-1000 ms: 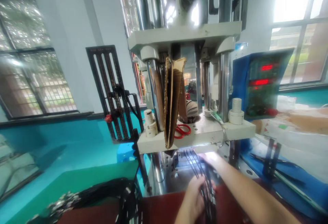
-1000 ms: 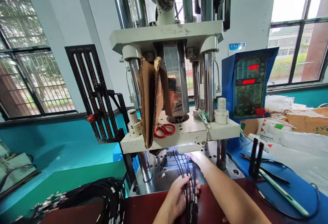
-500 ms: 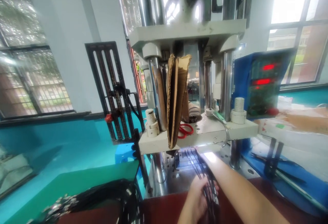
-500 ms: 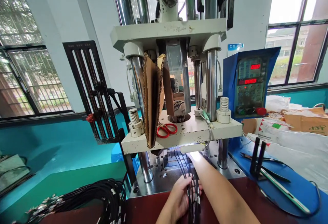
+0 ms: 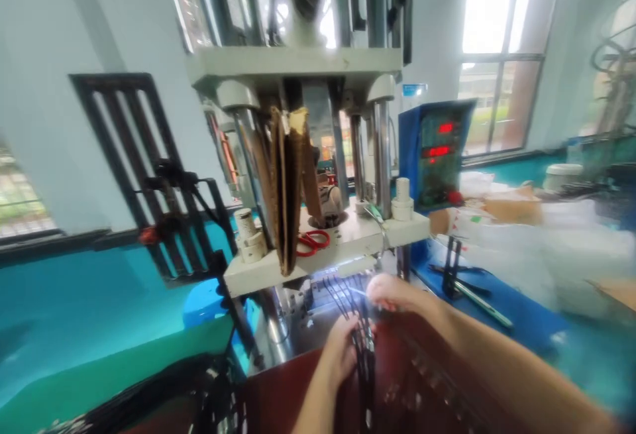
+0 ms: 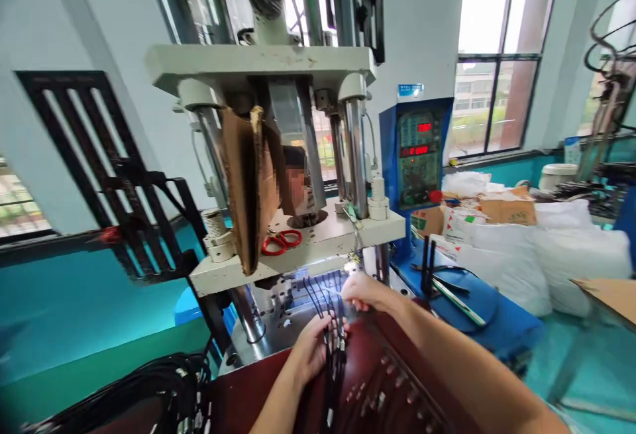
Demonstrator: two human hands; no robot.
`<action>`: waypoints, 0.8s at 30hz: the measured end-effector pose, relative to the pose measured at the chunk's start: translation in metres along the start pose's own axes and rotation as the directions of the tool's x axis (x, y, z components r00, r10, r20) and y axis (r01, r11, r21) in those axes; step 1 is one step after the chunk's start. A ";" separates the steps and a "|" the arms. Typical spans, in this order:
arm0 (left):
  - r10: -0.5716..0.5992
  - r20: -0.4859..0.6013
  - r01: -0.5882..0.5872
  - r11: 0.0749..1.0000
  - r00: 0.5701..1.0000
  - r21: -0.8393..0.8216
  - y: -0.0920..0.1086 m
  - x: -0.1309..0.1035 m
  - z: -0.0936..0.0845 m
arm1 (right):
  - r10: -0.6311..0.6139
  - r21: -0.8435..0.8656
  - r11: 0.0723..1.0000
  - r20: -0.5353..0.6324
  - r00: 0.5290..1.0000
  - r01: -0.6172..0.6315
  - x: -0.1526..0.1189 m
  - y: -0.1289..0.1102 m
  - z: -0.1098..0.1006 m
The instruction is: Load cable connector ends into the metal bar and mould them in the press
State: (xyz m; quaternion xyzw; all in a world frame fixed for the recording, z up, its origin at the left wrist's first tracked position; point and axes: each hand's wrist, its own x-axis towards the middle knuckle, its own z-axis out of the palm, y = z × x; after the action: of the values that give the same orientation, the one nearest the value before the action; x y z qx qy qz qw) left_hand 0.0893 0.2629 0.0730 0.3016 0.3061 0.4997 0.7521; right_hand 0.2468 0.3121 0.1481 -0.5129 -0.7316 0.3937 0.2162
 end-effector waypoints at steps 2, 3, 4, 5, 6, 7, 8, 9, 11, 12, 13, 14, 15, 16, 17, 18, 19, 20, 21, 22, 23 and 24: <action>-0.002 -0.003 0.003 0.999 1.000 0.049 0.002 -0.003 0.000 | 0.064 -0.004 0.998 0.005 0.998 -0.064 -0.056 0.026 -0.036; -0.002 -0.005 0.002 0.997 1.000 0.076 0.002 -0.003 0.000 | 0.098 -0.014 0.995 -0.014 0.995 -0.098 -0.088 0.038 -0.056; -0.004 -0.011 0.005 0.996 1.000 0.089 0.002 -0.003 -0.001 | 0.139 -0.026 0.990 -0.040 0.989 -0.140 -0.120 0.049 -0.075; -0.014 -0.018 0.016 0.995 1.000 0.100 0.002 -0.003 -0.002 | 0.194 -0.043 0.979 -0.072 0.978 -0.198 -0.153 0.059 -0.092; -0.024 -0.031 0.028 0.993 0.999 0.113 0.002 -0.002 -0.003 | 0.256 -0.062 0.963 -0.096 0.962 -0.263 -0.183 0.066 -0.106; -0.032 -0.047 0.038 0.991 0.998 0.131 0.002 0.000 -0.004 | 0.311 -0.076 0.944 -0.121 0.943 -0.321 -0.210 0.071 -0.119; -0.039 -0.062 0.048 0.987 0.997 0.151 0.001 0.001 -0.005 | 0.355 -0.087 0.925 -0.145 0.924 -0.369 -0.232 0.075 -0.128; -0.041 -0.080 0.054 0.984 0.996 0.168 0.001 0.001 -0.006 | 0.387 -0.094 0.909 -0.165 0.907 -0.405 -0.248 0.077 -0.134; -0.041 -0.109 0.060 0.983 0.993 0.173 0.000 0.002 -0.008 | 0.408 -0.097 0.897 -0.195 0.892 -0.431 -0.264 0.077 -0.140; -0.041 -0.119 0.060 0.984 0.992 0.165 0.000 0.002 -0.008 | 0.402 -0.095 0.900 -0.201 0.893 -0.426 -0.264 0.076 -0.140; -0.043 -0.126 0.062 0.986 0.991 0.152 0.001 0.002 -0.008 | 0.387 -0.092 0.907 -0.197 0.901 -0.410 -0.259 0.074 -0.137; -0.046 -0.131 0.064 0.988 0.990 0.140 0.001 0.002 -0.008 | 0.364 -0.087 0.919 -0.184 0.913 -0.384 -0.249 0.070 -0.132; -0.049 -0.136 0.067 0.989 0.989 0.131 0.001 0.002 -0.007 | 0.333 -0.080 0.934 -0.162 0.929 -0.349 -0.236 0.067 -0.125; -0.052 -0.140 0.069 0.990 0.989 0.125 0.001 0.002 -0.006 | 0.296 -0.072 0.949 -0.134 0.946 -0.307 -0.219 0.062 -0.116; -0.053 -0.144 0.070 0.990 0.988 0.119 0.001 0.002 -0.005 | 0.253 -0.062 0.964 -0.101 0.962 -0.260 -0.199 0.057 -0.104; -0.052 -0.146 0.069 0.991 0.988 0.112 0.001 0.002 -0.004 | 0.207 -0.054 0.976 -0.067 0.976 -0.210 -0.177 0.052 -0.091; -0.052 -0.143 0.067 0.993 0.988 0.098 0.002 0.001 -0.002 | 0.161 -0.047 0.986 -0.038 0.986 -0.163 -0.154 0.046 -0.077; -0.052 -0.131 0.063 0.995 0.990 0.079 0.002 0.001 -0.001 | 0.119 -0.043 0.992 -0.009 0.993 -0.119 -0.129 0.039 -0.063; -0.055 -0.114 0.061 0.997 0.992 0.052 0.002 0.001 -0.001 | 0.080 -0.043 0.996 0.004 0.997 -0.080 -0.103 0.032 -0.049; -0.059 -0.097 0.062 0.998 0.994 0.023 0.002 0.001 0.000 | 0.041 -0.049 0.998 0.001 0.999 -0.041 -0.077 0.024 -0.036; -0.064 -0.080 0.064 0.998 0.995 -0.006 0.002 0.001 0.001 | 0.003 -0.059 0.998 -0.018 1.000 -0.004 -0.051 0.015 -0.025; -0.067 -0.066 0.065 0.997 0.996 -0.032 0.002 0.001 0.001 | -0.035 -0.069 0.997 -0.049 0.998 0.031 -0.026 0.006 -0.016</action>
State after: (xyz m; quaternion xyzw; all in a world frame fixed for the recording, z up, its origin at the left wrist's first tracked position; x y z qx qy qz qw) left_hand 0.0891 0.2639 0.0749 0.2630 0.3335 0.4889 0.7619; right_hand 0.2716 0.2947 0.1554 -0.5176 -0.7473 0.3518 0.2232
